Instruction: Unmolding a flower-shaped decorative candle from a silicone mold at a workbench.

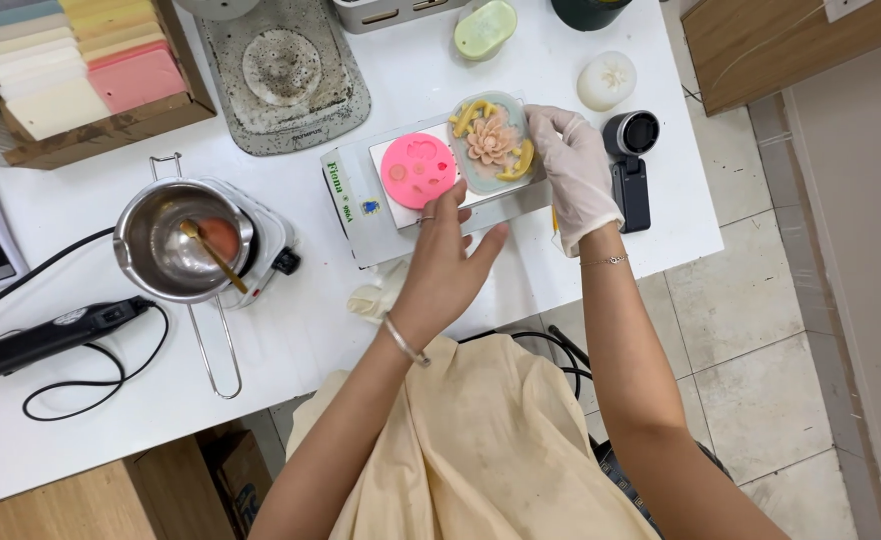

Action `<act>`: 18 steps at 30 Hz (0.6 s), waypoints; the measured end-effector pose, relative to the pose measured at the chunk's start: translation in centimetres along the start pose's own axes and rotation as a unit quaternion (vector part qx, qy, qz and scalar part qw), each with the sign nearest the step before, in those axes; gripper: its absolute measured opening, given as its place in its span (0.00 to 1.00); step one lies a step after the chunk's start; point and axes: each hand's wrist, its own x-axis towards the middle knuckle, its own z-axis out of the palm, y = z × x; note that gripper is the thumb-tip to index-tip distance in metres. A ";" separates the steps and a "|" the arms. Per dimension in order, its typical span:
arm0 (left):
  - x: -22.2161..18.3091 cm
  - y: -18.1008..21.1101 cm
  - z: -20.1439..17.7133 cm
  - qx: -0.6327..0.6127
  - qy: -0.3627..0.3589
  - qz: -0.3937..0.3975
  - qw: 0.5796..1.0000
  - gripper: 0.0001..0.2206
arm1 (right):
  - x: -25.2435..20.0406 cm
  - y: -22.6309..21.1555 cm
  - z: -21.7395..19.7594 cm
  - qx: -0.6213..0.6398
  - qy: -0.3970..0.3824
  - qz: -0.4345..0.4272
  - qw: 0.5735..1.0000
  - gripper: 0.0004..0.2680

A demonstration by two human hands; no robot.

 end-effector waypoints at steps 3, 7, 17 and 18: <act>1.4 -1.2 1.8 0.001 0.007 0.014 1.000 0.36 | 0.5 -0.2 -0.1 -0.025 -0.005 0.004 1.000 0.12; 2.1 -0.5 3.2 -0.068 0.046 -0.044 0.996 0.39 | 0.6 -0.3 0.0 -0.005 -0.009 0.038 0.999 0.10; 1.4 -0.7 5.2 -0.296 0.166 -0.063 0.939 0.31 | -1.1 -2.9 -0.3 0.124 -0.031 -0.016 0.992 0.07; 1.5 -0.3 5.0 -0.295 0.166 -0.063 0.939 0.31 | -1.4 -3.5 -0.6 0.124 -0.031 -0.016 0.992 0.07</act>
